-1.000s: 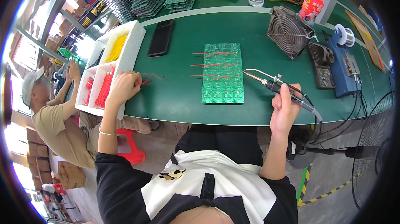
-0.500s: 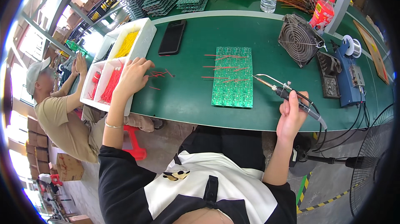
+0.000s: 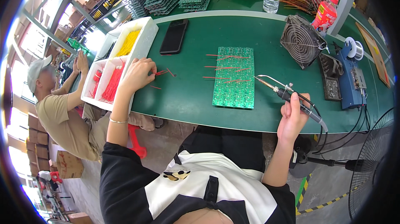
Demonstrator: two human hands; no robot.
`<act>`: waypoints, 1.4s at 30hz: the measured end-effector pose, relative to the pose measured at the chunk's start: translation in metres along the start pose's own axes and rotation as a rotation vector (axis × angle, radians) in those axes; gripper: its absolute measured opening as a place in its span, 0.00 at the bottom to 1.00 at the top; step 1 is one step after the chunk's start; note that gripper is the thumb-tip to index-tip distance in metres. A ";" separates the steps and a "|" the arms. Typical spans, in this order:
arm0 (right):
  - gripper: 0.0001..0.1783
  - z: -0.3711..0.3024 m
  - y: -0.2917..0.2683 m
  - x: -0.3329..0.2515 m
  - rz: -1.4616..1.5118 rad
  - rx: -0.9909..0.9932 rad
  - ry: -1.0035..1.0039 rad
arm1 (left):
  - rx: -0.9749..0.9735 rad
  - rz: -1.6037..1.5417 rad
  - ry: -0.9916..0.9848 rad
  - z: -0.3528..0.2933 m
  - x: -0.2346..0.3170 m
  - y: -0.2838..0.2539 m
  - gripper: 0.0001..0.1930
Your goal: The person takes wires from a container and solders them onto a circuit board using a soldering iron.
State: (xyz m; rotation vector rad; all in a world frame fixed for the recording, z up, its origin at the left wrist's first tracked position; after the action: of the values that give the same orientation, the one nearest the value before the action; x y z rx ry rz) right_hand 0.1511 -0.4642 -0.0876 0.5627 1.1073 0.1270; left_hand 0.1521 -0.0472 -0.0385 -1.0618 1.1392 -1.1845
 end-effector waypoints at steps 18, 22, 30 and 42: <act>0.07 -0.001 0.002 0.000 0.011 -0.023 0.003 | -0.059 -1.149 -0.336 -0.013 -0.033 0.000 0.07; 0.07 -0.001 0.002 0.000 0.005 -0.014 0.010 | -0.131 -1.236 -0.442 -0.016 -0.042 0.017 0.06; 0.09 0.000 0.001 0.000 0.018 -0.033 -0.004 | -0.119 -1.172 -0.480 -0.019 -0.049 0.024 0.07; 0.09 -0.001 -0.001 0.001 0.028 -0.019 0.011 | -0.057 -1.235 -0.553 -0.025 -0.047 0.021 0.04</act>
State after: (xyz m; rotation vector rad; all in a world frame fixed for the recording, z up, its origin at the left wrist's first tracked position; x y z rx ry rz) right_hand 0.1509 -0.4648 -0.0893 0.5615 1.1078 0.1646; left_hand 0.1288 0.0013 -0.0581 -2.0859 -0.0281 -1.5782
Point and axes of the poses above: each hand's wrist, its own z-axis towards the middle knuckle, its own y-axis out of the palm, x = y × z, the point moved 9 cm from there along z, towards the middle knuckle, and after that the axes turned 11 degrees about -y, right-handed, at the moved point
